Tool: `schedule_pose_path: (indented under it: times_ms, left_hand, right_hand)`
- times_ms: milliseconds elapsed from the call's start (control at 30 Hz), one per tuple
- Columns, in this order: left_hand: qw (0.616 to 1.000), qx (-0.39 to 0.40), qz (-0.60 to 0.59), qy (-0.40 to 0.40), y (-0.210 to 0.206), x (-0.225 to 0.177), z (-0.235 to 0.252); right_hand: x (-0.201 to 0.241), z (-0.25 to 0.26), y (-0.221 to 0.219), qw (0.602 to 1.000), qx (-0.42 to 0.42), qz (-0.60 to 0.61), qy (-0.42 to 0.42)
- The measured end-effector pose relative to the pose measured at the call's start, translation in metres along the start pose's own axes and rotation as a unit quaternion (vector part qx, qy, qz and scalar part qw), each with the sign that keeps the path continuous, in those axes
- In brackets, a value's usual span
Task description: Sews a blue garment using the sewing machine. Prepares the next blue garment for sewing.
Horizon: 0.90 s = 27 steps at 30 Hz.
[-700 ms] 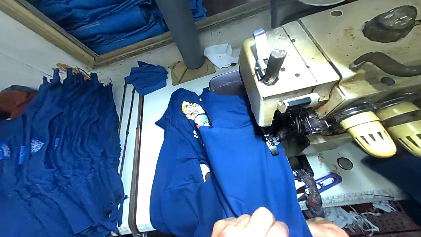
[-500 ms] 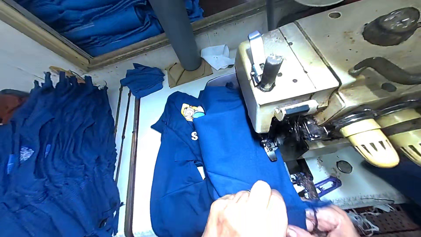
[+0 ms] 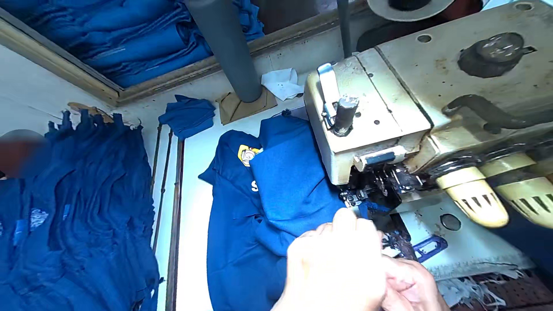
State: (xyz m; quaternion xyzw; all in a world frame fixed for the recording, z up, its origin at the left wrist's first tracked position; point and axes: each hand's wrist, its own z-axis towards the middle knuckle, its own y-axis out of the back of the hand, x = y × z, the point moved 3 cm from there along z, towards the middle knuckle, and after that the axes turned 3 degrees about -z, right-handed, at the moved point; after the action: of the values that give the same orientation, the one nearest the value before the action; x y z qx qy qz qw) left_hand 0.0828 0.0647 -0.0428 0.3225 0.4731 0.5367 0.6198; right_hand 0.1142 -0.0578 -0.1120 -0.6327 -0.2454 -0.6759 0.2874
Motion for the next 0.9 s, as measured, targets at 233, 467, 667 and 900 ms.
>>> schedule_pose_path:
  times_ms: [233,467,667,900]
  left_hand:
    - [0.960,0.147,-0.105,0.212,0.051,0.058,-0.080]
    - [0.938,0.110,-0.081,0.320,0.008,0.099,-0.187]
    - [0.932,-0.223,0.068,0.277,0.083,0.126,-0.179]
    - [0.959,-0.115,0.074,0.249,0.064,0.184,-0.172]
  right_hand:
    - [-0.010,0.003,-0.006,0.999,-0.041,0.023,0.012]
    - [-0.029,0.003,-0.004,0.997,-0.039,0.021,0.061]
    - [0.004,-0.027,0.001,0.993,0.060,-0.031,0.101]
    - [-0.081,-0.070,-0.001,0.963,0.204,-0.148,-0.100]
